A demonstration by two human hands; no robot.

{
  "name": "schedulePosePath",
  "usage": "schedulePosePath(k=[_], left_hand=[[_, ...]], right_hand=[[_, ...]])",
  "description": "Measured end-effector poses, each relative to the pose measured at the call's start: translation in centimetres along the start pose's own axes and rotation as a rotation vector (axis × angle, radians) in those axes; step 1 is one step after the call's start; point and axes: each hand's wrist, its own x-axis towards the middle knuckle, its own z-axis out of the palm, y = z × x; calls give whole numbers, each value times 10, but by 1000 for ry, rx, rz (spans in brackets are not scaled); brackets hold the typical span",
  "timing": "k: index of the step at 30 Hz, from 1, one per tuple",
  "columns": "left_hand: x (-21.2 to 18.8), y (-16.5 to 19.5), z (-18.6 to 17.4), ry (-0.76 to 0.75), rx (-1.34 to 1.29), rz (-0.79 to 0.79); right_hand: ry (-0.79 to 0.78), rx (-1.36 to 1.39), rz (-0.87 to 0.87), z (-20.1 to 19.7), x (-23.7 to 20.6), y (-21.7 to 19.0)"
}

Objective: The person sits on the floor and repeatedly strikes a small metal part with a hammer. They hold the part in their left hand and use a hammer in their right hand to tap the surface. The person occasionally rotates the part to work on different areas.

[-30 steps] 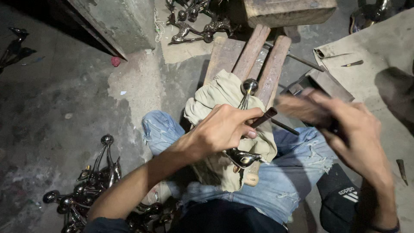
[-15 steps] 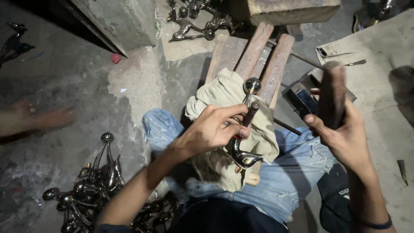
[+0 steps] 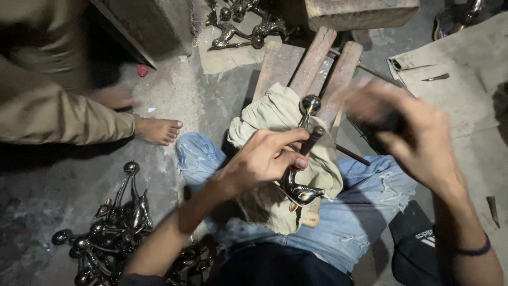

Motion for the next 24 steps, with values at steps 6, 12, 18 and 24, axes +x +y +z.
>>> schedulePosePath(k=[6, 12, 18, 24], left_hand=[[-12, 17, 12, 140, 390, 105], [-20, 41, 15, 189, 401, -62], [-18, 44, 18, 236, 516, -12], [-22, 53, 30, 319, 450, -229]], right_hand=[[-136, -360, -228, -17, 24, -13], [49, 111, -115, -25, 33, -42], [-232, -692, -286, -29, 32, -48], [-223, -881, -353, -33, 27, -43]])
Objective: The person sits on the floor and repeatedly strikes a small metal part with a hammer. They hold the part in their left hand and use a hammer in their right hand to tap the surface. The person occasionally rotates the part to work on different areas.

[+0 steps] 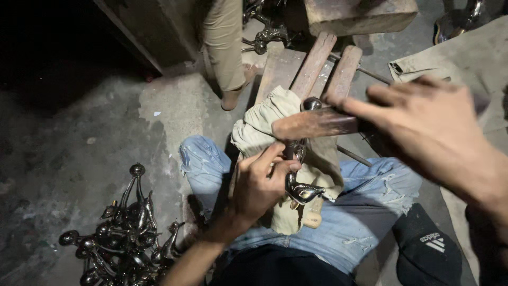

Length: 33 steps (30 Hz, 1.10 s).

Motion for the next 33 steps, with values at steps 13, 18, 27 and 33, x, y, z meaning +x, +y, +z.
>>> schedulePosePath(k=[13, 18, 27, 33], left_hand=[[31, -19, -10, -218, -514, 150], [57, -15, -5, -475, -478, -53], [82, -13, 2, -597, -363, 20], [82, -8, 2, -728, -323, -79]], right_hand=[[277, 800, 361, 50, -50, -38], [175, 1228, 751, 88, -55, -68], [347, 1018, 734, 104, -70, -60], [370, 1069, 605, 77, -59, -60]])
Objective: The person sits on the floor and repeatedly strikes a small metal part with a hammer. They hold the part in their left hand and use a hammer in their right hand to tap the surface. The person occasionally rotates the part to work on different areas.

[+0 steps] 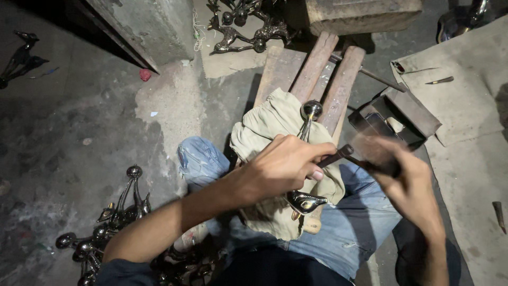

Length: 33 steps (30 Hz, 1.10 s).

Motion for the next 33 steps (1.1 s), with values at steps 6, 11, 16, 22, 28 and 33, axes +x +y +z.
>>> schedulePosePath(k=[6, 11, 16, 22, 28, 33], left_hand=[[18, 9, 6, -149, 29, -253], [19, -1, 9, -140, 274, -89], [17, -13, 4, -86, -138, -23], [-32, -40, -5, 103, -431, -74], [-49, -41, 10, 235, -551, 66], [-48, -38, 11, 279, -628, -7]], right_hand=[[-56, 70, 346, 8, -10, 7], [-27, 99, 215, 13, -25, 24], [-91, 64, 30, 7, -35, 21], [32, -45, 433, 14, -23, 23], [10, 185, 139, 25, 7, 21], [-183, -241, -141, 16, 52, 0]])
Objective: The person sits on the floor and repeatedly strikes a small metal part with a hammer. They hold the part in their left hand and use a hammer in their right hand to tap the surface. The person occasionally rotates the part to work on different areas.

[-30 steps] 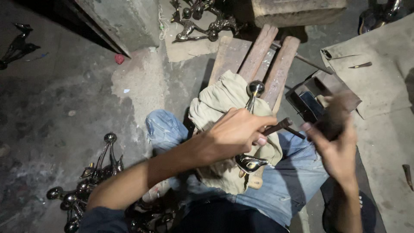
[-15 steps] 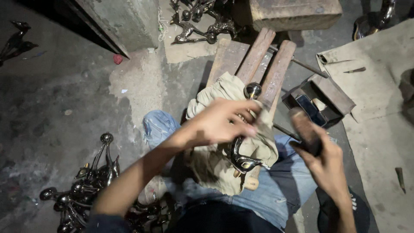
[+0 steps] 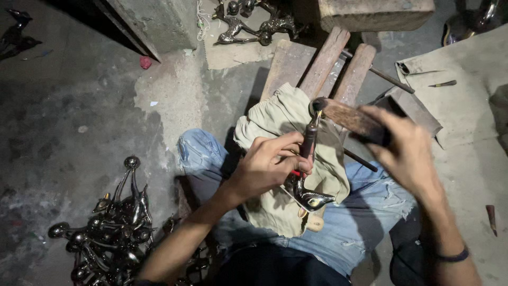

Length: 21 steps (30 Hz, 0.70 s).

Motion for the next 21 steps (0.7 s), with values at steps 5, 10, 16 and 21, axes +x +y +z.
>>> schedulePosePath(k=[5, 10, 16, 21], left_hand=[[-4, -3, 9, 78, 69, -22], [-10, 0, 16, 180, 297, 64], [-12, -2, 22, 243, 415, 41], [-9, -7, 19, 269, 467, 168]], right_hand=[[-95, 83, 55, -20, 36, -20], [38, 189, -225, -40, 53, -32], [-202, 33, -340, -35, 64, -49], [-359, -302, -288, -29, 62, -51]])
